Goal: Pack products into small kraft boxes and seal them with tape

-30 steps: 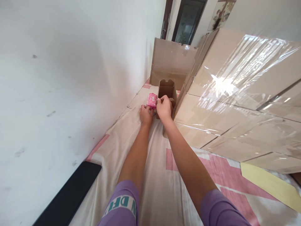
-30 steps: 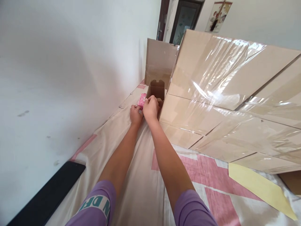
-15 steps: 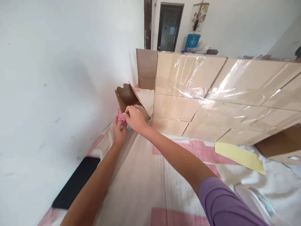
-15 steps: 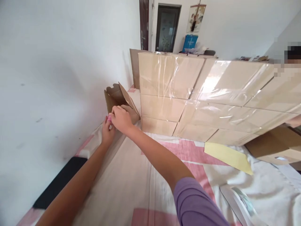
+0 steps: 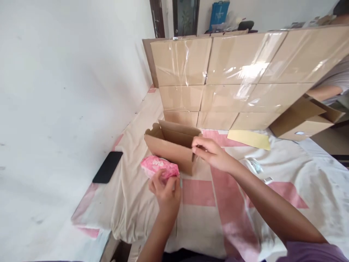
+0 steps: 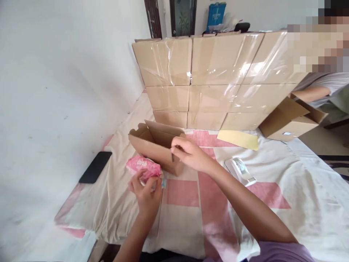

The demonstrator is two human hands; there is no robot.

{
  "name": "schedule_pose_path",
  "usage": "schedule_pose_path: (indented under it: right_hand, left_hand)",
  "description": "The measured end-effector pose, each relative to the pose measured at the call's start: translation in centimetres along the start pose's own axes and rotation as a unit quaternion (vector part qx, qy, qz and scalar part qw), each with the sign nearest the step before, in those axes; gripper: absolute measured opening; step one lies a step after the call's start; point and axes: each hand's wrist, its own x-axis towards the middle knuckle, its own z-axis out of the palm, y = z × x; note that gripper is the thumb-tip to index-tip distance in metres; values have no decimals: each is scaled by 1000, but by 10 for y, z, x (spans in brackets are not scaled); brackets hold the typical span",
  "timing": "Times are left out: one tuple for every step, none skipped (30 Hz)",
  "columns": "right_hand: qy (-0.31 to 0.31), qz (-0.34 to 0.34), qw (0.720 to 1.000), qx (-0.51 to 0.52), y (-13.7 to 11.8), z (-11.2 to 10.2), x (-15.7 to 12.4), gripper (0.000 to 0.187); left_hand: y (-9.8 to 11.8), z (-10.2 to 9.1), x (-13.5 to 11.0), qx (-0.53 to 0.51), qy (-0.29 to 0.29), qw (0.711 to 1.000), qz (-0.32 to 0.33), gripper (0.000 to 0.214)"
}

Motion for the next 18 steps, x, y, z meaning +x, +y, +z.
schedule_pose_path:
  right_hand:
    - [11,13,1000,4,3,-11,-16,24]
    - [21,22,1000,2,7,-20,-29,24]
    - [26,24,999,-3,10,-27,-40,24]
    - [30,19,999,-9,13,-33,-48,24]
    - [32,9,999,-13,16,-37,-55,22]
    - [37,-4,999,-11,18,-39,-60,22]
    - [45,-16,999,-7,20,-40,-65,21]
    - [62,-28,998,-3,22,-40,-69,22]
    - [90,-37,995,1,25,-39,-72,22]
    - [133,-42,990,3,28,-38,-76,23]
    - [189,-40,981,5,32,-36,-80,23]
    - [252,-32,967,11,38,-34,-84,24]
    - [312,-18,949,24,45,-31,-88,25]
    - [359,1,932,44,53,-28,-91,26]
    - [382,23,922,66,62,-24,-94,26]
    - [384,44,918,85,72,-19,-96,26]
    - [367,61,923,97,81,-13,-98,25]
    - [338,75,933,100,90,-8,-100,25]
  left_hand:
    - [16,7,-13,9,4,1000,10,17]
    - [30,15,-26,13,0,1000,17,16]
    - [42,24,-38,10,-13,1000,20,14]
    - [52,32,-49,-1,-34,999,24,14]
    - [60,39,-58,-14,-61,998,29,14]
    - [65,44,-65,-24,-83,996,36,15]
    - [68,47,-70,-26,-99,994,46,15]
    - [69,47,-73,-25,-107,992,63,12]
    - [68,45,-73,-23,-111,990,86,9]
    - [64,40,-70,-28,-105,988,112,5]
    - [58,33,-65,-39,-90,987,131,5]
    - [50,25,-57,-54,-64,987,137,7]
    - [39,17,-46,-71,-27,989,130,10]
    - [27,10,-32,-82,19,992,96,13]
    - [14,5,-16,-83,62,993,50,22]
    - [0,2,1,-94,100,991,0,31]
    - [-14,1,18,-119,97,986,-60,38]
    - [-27,4,33,-162,79,977,-112,40]
